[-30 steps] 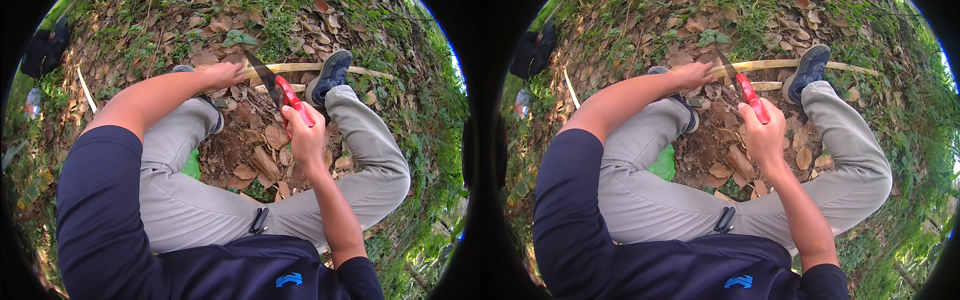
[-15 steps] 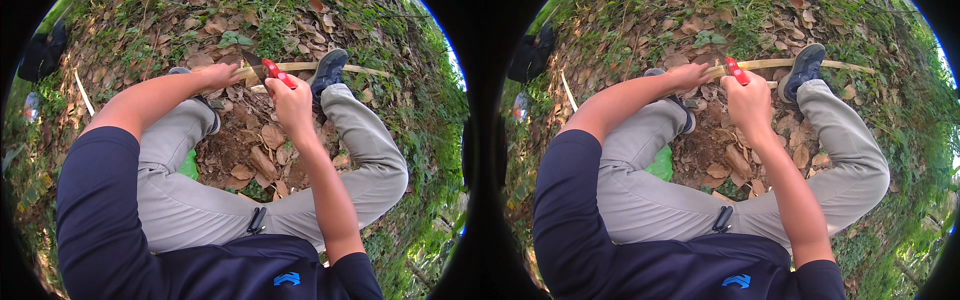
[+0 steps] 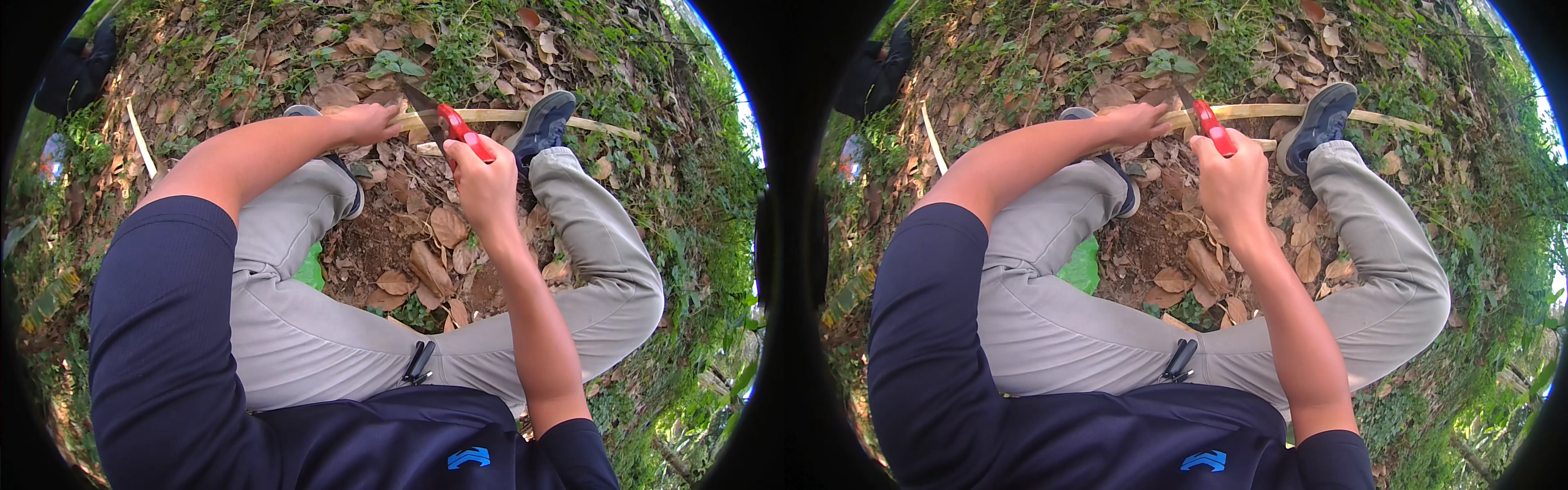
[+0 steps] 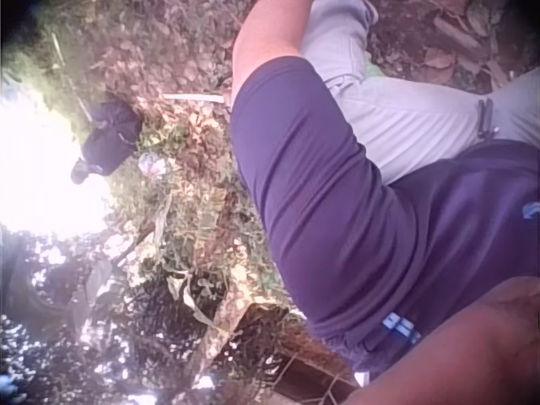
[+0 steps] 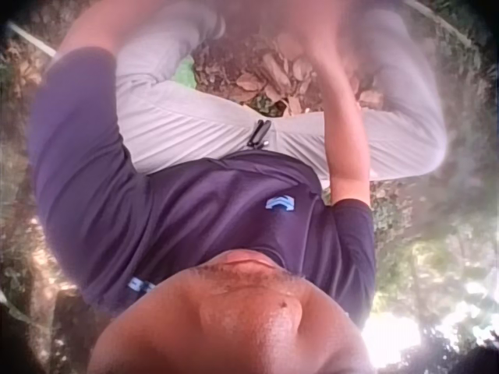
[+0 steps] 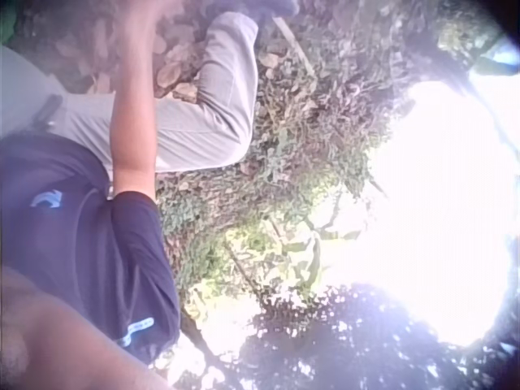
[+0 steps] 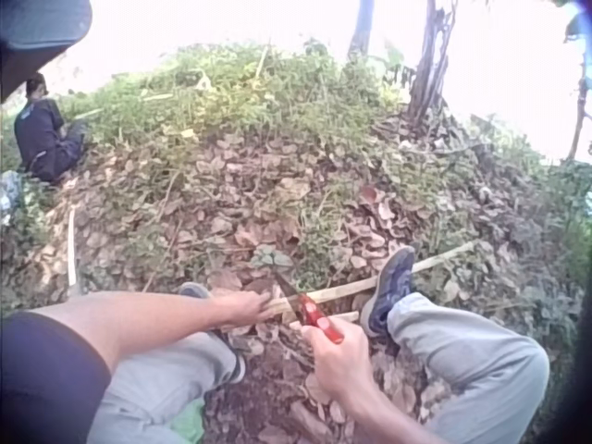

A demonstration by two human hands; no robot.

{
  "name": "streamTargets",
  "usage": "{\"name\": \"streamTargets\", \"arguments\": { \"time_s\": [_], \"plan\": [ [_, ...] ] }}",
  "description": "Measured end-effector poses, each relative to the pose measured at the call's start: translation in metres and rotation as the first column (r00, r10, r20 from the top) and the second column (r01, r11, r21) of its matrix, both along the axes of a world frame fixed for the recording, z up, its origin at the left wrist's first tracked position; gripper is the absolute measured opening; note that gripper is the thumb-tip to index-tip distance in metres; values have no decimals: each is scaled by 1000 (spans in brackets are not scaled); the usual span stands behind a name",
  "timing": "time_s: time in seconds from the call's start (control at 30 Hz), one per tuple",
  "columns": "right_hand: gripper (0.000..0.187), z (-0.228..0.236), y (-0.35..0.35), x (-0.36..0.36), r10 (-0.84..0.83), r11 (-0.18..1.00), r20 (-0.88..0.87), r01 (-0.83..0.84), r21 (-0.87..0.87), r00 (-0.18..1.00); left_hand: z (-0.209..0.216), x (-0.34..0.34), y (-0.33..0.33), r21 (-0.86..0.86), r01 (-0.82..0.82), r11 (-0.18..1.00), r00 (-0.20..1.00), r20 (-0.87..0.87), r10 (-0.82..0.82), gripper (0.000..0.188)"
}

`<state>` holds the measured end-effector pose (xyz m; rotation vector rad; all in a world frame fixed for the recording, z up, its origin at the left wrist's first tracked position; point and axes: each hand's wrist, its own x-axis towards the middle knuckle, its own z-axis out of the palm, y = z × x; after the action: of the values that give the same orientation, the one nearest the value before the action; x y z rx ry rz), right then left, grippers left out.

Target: The person sits on the ground in a wooded area and uses a red hand saw to cut a long, thin piece of wood. They hold the wood steady with their left hand and saw back and forth with their right hand, eventually cutting through the material.

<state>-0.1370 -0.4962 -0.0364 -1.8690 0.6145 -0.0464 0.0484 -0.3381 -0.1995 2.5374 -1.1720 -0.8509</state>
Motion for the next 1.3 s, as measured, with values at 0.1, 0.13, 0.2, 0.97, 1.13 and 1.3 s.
{"name": "streamTargets", "arguments": {
  "time_s": [0.1, 0.13, 0.2, 0.97, 1.13, 1.3],
  "plan": [
    [31, -3, 0, 2, 10, 1000, -2, -10, -8, 1000, 2, -2, 0, -1, -13, 1000, 1000, -1, 13, 51],
    [31, -3, 0, 3, 12, 1000, -5, -13, -12, 1000, 3, -1, 0, 2, -11, 1000, 1000, 0, 11, 51],
    [31, -5, 2, 5, 21, 1000, 13, -21, -22, 1000, -1, 0, 0, 7, -9, 1000, 1000, 1, 9, 50],
    [12, 0, -1, -183, -98, 974, 66, 83, 211, 993, -6, -1, 0, -19, -35, 999, 999, -10, 35, 43],
    [16, 38, -15, -160, -31, 987, 68, 20, 162, 997, -1, -1, -1, -11, -35, 999, 999, -15, 34, 44],
    [19, 15, -23, -108, 16, 995, 107, -26, 94, 994, -6, -2, 1, -25, -51, 998, 999, -1, 51, 46]
  ]
}}
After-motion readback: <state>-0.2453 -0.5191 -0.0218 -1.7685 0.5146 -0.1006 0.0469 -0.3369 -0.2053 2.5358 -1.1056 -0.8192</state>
